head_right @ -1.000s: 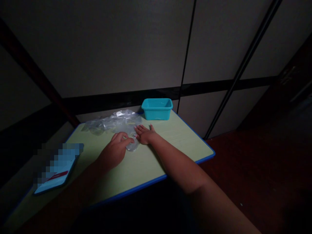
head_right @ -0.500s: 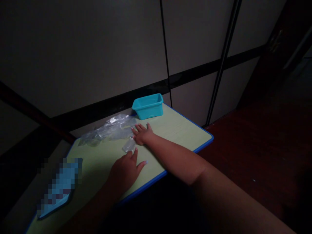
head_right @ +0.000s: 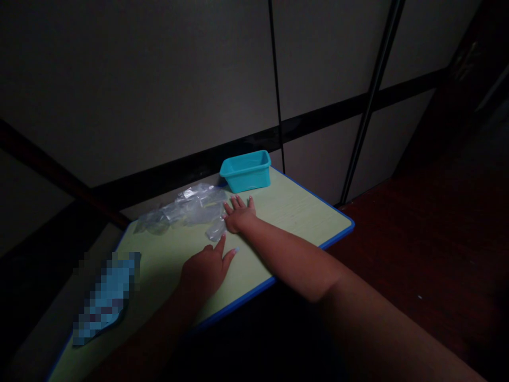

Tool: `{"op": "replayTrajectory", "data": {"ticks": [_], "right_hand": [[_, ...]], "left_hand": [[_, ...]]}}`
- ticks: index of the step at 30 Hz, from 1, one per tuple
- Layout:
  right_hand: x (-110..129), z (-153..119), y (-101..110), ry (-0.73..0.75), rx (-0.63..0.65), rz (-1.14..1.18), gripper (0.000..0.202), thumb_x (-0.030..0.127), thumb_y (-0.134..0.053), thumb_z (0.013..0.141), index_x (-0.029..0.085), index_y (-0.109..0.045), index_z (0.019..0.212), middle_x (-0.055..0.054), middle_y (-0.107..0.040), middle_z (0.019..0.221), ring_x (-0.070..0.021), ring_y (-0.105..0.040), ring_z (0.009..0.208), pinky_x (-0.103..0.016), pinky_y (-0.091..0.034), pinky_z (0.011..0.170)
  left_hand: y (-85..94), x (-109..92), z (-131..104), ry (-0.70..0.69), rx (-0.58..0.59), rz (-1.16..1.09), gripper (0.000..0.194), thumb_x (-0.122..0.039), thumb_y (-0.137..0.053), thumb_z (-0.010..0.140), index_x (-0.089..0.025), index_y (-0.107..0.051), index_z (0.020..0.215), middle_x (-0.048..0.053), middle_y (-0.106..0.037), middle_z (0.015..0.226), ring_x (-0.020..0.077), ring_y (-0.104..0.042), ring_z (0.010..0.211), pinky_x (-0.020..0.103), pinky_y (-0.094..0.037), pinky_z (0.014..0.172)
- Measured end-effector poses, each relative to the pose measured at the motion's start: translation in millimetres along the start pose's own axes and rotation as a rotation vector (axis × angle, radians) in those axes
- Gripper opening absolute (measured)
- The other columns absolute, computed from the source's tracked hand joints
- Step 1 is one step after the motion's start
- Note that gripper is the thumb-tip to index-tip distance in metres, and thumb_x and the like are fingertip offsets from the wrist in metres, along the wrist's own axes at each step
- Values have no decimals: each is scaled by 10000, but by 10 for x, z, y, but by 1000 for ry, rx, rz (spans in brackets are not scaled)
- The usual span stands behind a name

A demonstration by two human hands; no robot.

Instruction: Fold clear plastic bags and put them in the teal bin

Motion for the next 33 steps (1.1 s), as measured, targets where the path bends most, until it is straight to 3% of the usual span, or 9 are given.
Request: {"op": "replayTrajectory", "data": {"ticks": [9, 16, 21, 27, 31, 33], "right_hand": [[4, -30, 5, 11, -1, -16, 606, 441, -179, 912, 211, -36, 1454, -56, 71, 1510, -237, 118, 1372, -615, 96, 1006], [3, -17, -4, -7, 15, -9, 607, 436, -161, 914, 203, -11, 1454, -51, 83, 1510, -238, 132, 1369, -605, 89, 1015], [-16, 16, -42, -17, 8, -8, 613, 457, -146, 907, 218, -3, 1454, -36, 115, 1506, -243, 147, 1365, -624, 48, 1011], [-27, 25, -58, -19, 1, -18, 619, 474, -118, 903, 217, 2, 1454, -34, 114, 1506, -239, 144, 1366, -622, 33, 1015], [-21, 8, -45, -20, 6, -16, 622, 473, -116, 901, 214, 1, 1454, -36, 107, 1507, -240, 140, 1366, -622, 31, 1016], [-12, -12, -27, -14, 9, -16, 622, 467, -120, 902, 208, -3, 1455, -39, 104, 1508, -240, 137, 1367, -618, 26, 1020]], "left_hand": [[13, -21, 49, -2, 7, -53, 590, -540, -307, 885, -180, -403, 1342, 143, -660, 861, 251, -641, 709, 325, -453, 595], [13, -32, 71, 41, -5, -113, 660, -558, -340, 865, -32, -490, 1234, 174, -669, 835, 265, -645, 727, 320, -453, 588], [23, -51, 53, 59, 7, -138, 640, -566, -383, 849, -7, -571, 1096, 190, -674, 818, 262, -648, 711, 316, -455, 587], [13, -126, -11, 79, -10, -137, 670, -534, -422, 845, 46, -529, 1163, 204, -679, 790, 268, -650, 684, 310, -453, 564], [46, -104, -47, 34, 10, -170, 579, -508, -416, 851, -6, -589, 1083, 177, -671, 766, 262, -640, 669, 322, -453, 570], [90, -40, -32, -42, -73, -199, 469, -456, -412, 861, -77, -609, 1054, 152, -663, 854, 256, -631, 744, 336, -461, 636]]}}
Point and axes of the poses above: each hand's wrist, its own z-axis towards the middle knuckle, its own y-axis out of the back of the hand, x = y × z, the point moved 1 cm from there along z, towards the middle knuckle
